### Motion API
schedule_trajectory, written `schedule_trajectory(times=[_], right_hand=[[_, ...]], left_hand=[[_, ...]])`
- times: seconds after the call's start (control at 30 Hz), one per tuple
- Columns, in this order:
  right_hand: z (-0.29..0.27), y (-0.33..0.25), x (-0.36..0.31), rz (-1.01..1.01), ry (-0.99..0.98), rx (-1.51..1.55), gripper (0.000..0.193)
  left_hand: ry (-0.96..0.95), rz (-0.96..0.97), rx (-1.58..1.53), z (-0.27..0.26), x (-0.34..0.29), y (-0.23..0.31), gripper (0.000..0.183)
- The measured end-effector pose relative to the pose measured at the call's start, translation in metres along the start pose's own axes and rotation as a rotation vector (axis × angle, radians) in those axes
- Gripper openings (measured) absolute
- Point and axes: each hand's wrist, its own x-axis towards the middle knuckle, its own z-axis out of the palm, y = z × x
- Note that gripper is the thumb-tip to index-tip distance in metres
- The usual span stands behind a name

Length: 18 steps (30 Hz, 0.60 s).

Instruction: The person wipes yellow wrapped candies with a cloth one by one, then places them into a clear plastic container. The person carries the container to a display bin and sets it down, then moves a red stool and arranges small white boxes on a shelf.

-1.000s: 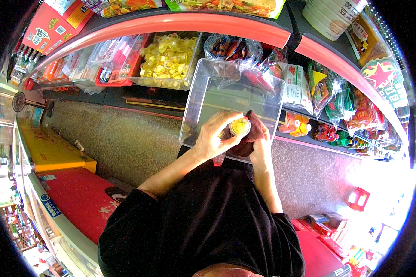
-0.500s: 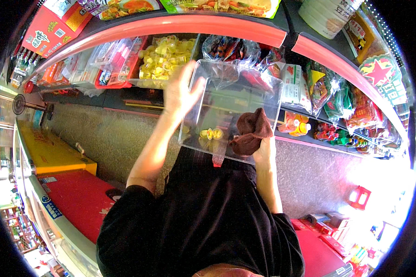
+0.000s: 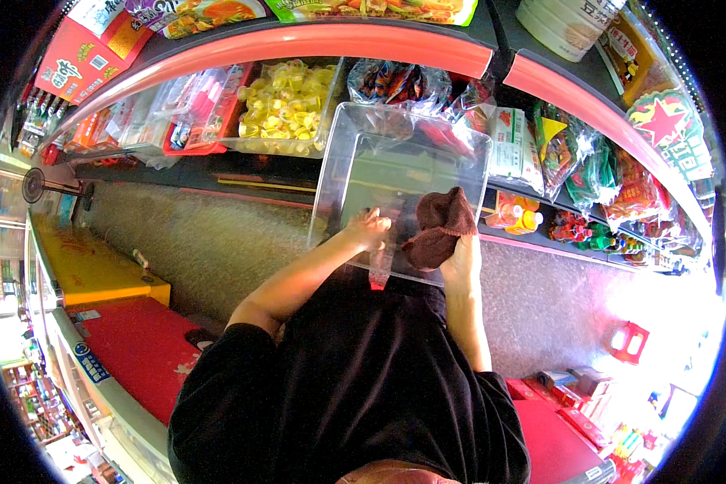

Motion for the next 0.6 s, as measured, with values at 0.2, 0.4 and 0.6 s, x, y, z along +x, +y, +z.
schedule_trajectory(times=[0.2,0.4,0.6], right_hand=[[0.005,0.006,0.005,0.049,0.116,0.027,0.035],[0.013,-0.004,0.003,0.01,0.103,-0.018,0.037],[0.018,0.007,-0.002,-0.107,0.076,-0.436,0.04]], left_hand=[[0.286,0.157,0.084,0.051,0.023,-0.04,0.039],[0.405,0.112,-0.582,-0.049,-0.022,0.005,0.033],[0.681,0.144,-1.271,-0.081,-0.054,0.038,0.035]])
